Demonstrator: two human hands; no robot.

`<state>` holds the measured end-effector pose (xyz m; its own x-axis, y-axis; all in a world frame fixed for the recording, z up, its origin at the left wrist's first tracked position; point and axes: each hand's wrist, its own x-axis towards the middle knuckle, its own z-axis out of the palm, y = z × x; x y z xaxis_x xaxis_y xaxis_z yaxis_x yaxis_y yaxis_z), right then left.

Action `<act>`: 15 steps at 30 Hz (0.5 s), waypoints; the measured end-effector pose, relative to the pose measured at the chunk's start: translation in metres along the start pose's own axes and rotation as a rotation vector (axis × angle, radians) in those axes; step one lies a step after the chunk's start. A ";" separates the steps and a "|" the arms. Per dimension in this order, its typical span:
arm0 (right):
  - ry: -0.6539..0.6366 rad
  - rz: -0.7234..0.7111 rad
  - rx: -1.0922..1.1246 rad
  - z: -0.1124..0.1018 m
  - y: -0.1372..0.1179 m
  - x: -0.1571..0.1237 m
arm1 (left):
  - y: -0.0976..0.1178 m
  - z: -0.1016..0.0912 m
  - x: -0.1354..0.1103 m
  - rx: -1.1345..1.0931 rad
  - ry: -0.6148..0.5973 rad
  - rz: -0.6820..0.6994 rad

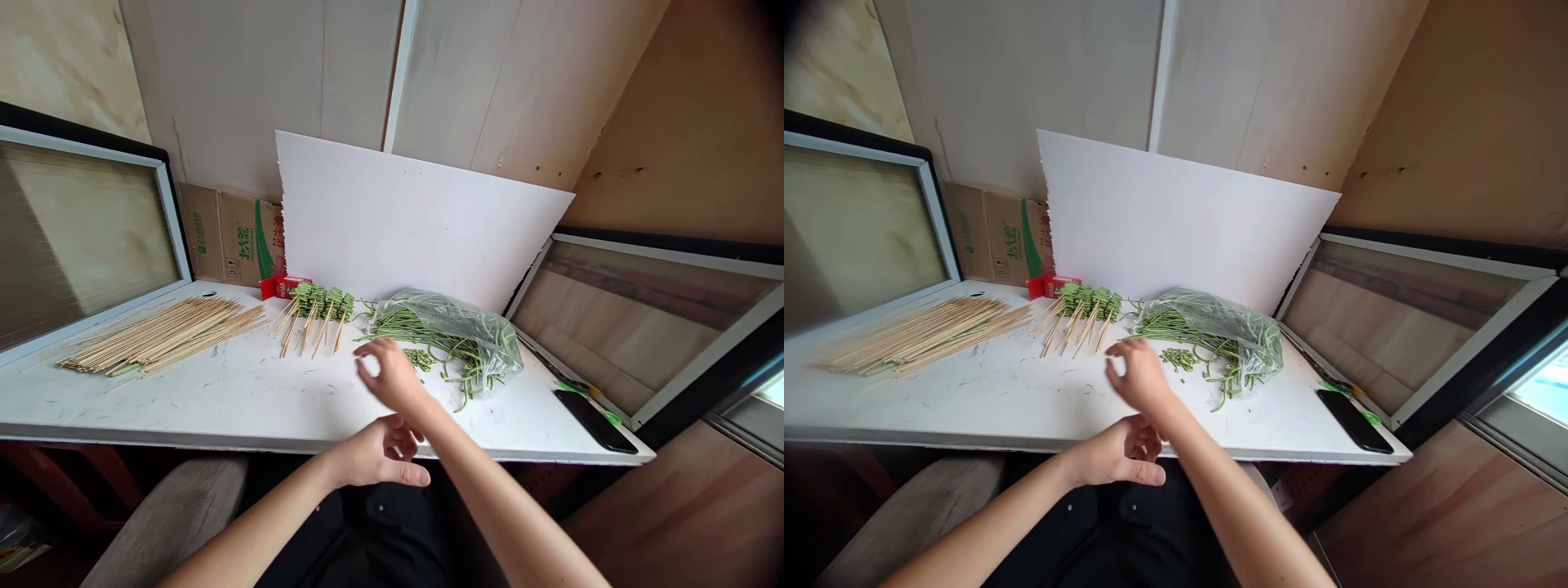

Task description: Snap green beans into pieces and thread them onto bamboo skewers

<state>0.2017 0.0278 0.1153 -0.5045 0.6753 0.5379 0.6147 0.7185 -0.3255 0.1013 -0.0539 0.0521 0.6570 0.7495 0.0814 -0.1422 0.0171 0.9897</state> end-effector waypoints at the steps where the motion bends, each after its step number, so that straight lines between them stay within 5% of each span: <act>1: 0.021 0.078 -0.080 -0.010 0.024 0.000 | 0.004 -0.008 -0.002 0.068 0.026 0.013; 4: -0.071 0.330 -0.422 -0.043 0.105 -0.006 | 0.018 -0.038 -0.009 0.118 0.125 0.051; 6: -0.274 0.500 -0.668 -0.064 0.153 -0.012 | 0.028 -0.056 -0.014 0.095 0.174 0.059; 8: -0.340 0.567 -0.733 -0.083 0.187 -0.020 | 0.033 -0.071 -0.018 0.102 0.215 0.052; 15: -0.397 0.626 -0.759 -0.116 0.232 -0.038 | 0.018 -0.088 -0.016 0.164 0.295 0.001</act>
<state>0.4334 0.1495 0.1101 -0.0450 0.9935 0.1050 0.9818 0.0246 0.1883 0.0231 -0.0073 0.0583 0.4108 0.9091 0.0686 -0.0059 -0.0726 0.9973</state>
